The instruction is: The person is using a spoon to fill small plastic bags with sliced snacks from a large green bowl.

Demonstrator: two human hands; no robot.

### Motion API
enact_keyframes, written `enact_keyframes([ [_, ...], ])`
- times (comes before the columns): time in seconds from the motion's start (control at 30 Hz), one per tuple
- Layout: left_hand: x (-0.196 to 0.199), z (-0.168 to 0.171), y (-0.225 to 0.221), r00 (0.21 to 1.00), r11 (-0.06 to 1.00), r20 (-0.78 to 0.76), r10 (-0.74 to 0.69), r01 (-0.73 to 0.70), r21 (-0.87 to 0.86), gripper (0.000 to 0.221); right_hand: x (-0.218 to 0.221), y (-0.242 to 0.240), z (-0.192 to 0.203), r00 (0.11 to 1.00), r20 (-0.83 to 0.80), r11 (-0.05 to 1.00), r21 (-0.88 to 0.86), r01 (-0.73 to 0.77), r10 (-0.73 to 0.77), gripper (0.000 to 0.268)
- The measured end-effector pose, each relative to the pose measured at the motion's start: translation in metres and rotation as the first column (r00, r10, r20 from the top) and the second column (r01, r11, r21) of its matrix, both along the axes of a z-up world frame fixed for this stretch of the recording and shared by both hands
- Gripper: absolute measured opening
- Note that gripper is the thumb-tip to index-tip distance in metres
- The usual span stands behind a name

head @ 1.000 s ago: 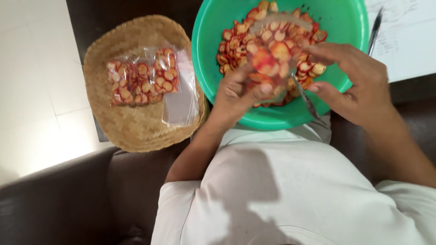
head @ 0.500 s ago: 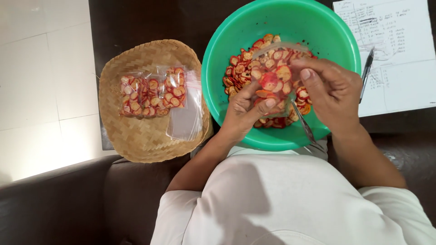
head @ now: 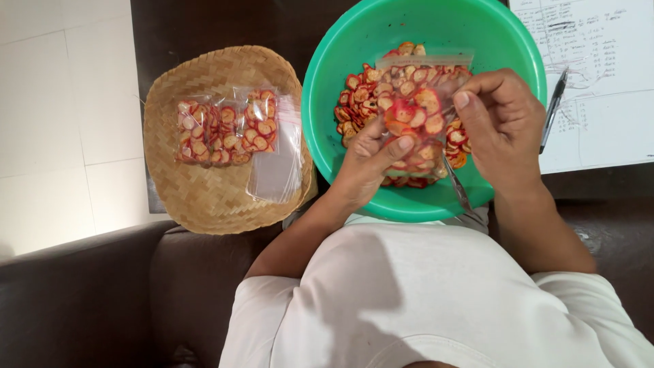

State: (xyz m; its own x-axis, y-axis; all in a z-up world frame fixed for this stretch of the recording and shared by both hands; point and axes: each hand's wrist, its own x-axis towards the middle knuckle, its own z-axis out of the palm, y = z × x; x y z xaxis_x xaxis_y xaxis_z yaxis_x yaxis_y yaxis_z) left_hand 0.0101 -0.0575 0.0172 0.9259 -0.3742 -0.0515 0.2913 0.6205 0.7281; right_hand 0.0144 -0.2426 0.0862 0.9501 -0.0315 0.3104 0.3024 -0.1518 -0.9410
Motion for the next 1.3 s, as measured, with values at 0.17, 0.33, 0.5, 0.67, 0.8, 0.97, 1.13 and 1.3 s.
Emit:
enact_keyframes([
  [0.17,0.003,0.007,0.007,0.997,0.999,0.080,-0.021,0.019,0.025,0.054,-0.001,-0.004,0.002,0.998,-0.054,0.999,0.007,0.031,-0.031,0.009],
  [0.33,0.014,0.033,0.014,0.983,0.998,0.184,-0.018,0.008,0.054,0.063,-0.001,-0.008,-0.009,0.996,-0.091,0.998,0.053,0.022,-0.017,0.009],
  [0.5,0.020,0.052,0.011,0.915,0.974,0.386,0.117,-0.182,0.137,0.033,-0.003,-0.005,-0.011,0.992,-0.126,0.996,0.085,0.009,0.002,0.008],
  [0.67,0.024,0.042,0.007,0.910,0.915,0.368,0.189,-0.299,0.270,0.031,-0.004,-0.006,-0.012,0.994,-0.111,0.991,0.135,0.004,0.011,0.010],
  [0.8,0.026,0.045,0.004,0.905,0.942,0.368,0.211,-0.289,0.169,0.027,-0.003,-0.009,-0.018,0.993,-0.117,0.990,0.142,0.020,-0.003,0.010],
  [0.97,0.028,0.023,-0.003,0.938,0.965,0.230,0.259,-0.263,-0.013,0.025,-0.002,-0.006,-0.017,0.987,-0.151,0.969,0.247,-0.009,0.047,0.010],
  [1.13,0.021,0.048,-0.010,0.961,0.981,0.199,0.190,-0.194,-0.001,0.036,-0.001,-0.009,-0.023,0.986,-0.167,0.965,0.259,0.028,0.016,0.010],
  [1.3,0.021,0.043,-0.017,0.962,0.961,0.069,0.264,-0.268,0.061,0.035,-0.008,-0.007,-0.005,0.992,0.109,0.995,-0.070,0.072,-0.064,0.009],
])
